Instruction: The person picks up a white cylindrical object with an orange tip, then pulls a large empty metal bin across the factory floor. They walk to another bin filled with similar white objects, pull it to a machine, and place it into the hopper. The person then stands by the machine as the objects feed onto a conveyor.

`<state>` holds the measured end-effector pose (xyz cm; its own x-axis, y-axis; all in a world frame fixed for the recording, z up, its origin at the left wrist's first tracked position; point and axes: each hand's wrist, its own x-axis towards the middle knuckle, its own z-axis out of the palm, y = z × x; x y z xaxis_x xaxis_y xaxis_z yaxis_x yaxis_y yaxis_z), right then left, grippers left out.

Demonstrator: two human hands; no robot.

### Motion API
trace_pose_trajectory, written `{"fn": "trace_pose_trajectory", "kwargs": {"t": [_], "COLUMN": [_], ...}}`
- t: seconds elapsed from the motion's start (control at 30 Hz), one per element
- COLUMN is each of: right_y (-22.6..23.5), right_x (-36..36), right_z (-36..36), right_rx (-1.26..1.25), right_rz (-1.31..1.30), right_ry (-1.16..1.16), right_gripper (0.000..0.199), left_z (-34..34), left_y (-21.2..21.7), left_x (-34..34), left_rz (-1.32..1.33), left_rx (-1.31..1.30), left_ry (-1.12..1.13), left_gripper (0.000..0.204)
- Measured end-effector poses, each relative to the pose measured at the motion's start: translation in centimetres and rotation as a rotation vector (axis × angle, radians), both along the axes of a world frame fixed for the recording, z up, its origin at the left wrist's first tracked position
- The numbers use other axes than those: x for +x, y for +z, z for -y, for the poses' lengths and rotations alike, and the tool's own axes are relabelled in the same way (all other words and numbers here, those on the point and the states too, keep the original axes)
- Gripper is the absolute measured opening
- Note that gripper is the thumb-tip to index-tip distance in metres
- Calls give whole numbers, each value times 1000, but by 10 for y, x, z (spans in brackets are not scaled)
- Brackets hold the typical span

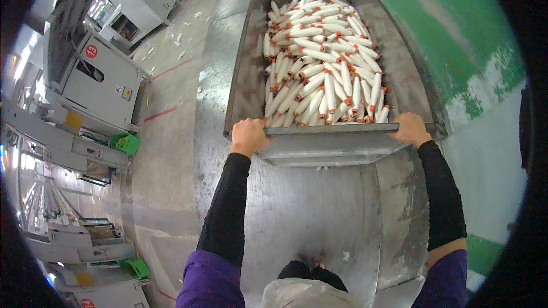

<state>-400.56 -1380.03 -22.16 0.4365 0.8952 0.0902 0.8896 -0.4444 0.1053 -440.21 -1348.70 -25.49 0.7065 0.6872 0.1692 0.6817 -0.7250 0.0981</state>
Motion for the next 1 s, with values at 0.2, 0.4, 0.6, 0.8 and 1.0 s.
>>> {"fn": "trace_pose_trajectory", "kwargs": {"t": [0.2,0.4,0.6,0.8,1.0], "right_y": [-32,-80,-88,-77,-46], "right_x": [-30,-50,-84,-128,-147], "right_z": [-35,-65,-91,-136,-188], "right_rx": [74,136,114,256,160], "right_rz": [8,52,96,138,37], "right_ry": [-49,-4,-32,83,-11], "right_gripper": [41,42,45,52,51], "left_z": [-50,-98,-121,-167,-221], "left_y": [-28,-68,-96,-85,-61], "left_x": [-21,-42,-64,-107,-125], "left_rz": [19,34,75,19,-79], "left_rx": [39,-35,39,49,1], "left_ry": [-48,-52,-54,-15,25], "left_gripper": [40,28,30,33,28]}}
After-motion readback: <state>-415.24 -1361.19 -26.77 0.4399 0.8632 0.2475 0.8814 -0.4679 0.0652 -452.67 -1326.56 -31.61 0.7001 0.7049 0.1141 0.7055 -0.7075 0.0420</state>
